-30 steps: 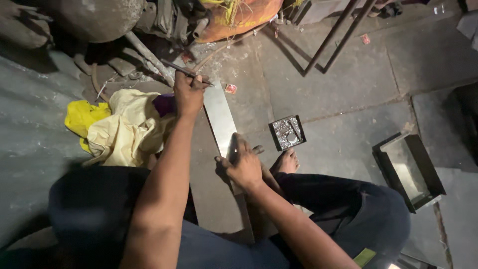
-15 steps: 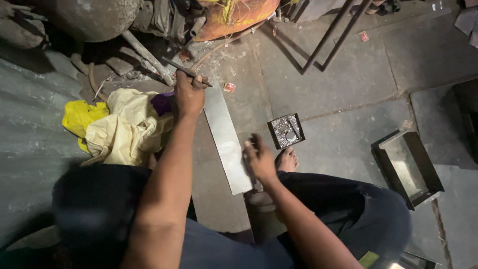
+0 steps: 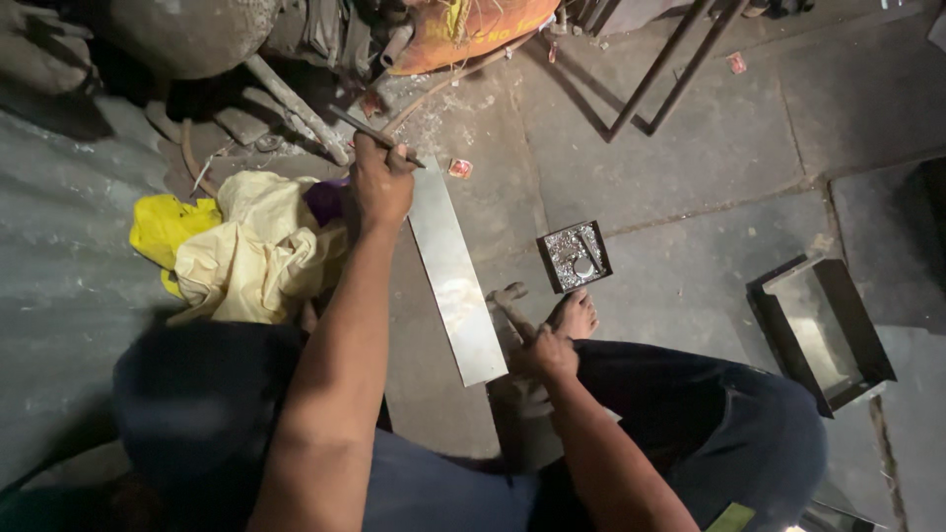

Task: The person sits on the floor and uses a hammer and a metal rod to repeatedly strike and shape a rectangular metal sheet. They frequently reposition the sheet and the rod, and occasionally check the fit of the sheet against a metal box.

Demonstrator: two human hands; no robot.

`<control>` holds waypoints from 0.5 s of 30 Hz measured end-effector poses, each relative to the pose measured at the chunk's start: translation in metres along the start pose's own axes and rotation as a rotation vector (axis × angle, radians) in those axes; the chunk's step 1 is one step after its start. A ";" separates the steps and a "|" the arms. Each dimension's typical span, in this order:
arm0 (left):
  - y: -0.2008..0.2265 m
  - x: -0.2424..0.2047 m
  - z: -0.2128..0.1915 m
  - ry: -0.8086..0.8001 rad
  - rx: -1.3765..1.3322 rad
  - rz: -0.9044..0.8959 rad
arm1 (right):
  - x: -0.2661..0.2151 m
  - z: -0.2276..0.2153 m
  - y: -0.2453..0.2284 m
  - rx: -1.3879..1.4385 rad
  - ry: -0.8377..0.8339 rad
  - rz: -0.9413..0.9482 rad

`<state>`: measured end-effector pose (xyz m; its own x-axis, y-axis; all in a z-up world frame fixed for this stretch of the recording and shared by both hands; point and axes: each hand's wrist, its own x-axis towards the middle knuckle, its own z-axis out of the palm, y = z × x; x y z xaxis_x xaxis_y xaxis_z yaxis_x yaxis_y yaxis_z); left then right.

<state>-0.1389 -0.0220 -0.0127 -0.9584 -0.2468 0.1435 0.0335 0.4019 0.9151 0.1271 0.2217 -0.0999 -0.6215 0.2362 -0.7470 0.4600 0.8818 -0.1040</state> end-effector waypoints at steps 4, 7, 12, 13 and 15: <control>0.003 0.001 -0.004 -0.020 0.230 0.272 | 0.033 0.035 0.037 -0.037 0.023 0.055; 0.007 0.005 -0.004 -0.063 0.345 0.339 | 0.056 0.069 0.058 -0.128 0.046 -0.009; 0.010 0.006 -0.009 -0.135 0.365 0.461 | 0.050 0.050 0.039 -0.040 -0.005 -0.069; 0.009 0.010 -0.008 -0.147 0.380 0.463 | 0.046 0.037 0.033 0.028 -0.020 -0.072; 0.002 0.006 -0.007 -0.189 0.406 0.452 | 0.028 0.019 0.030 0.148 -0.038 -0.069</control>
<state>-0.1429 -0.0291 -0.0072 -0.9096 0.1706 0.3787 0.3717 0.7415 0.5587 0.1355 0.2464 -0.1367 -0.6317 0.1593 -0.7587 0.5073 0.8249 -0.2492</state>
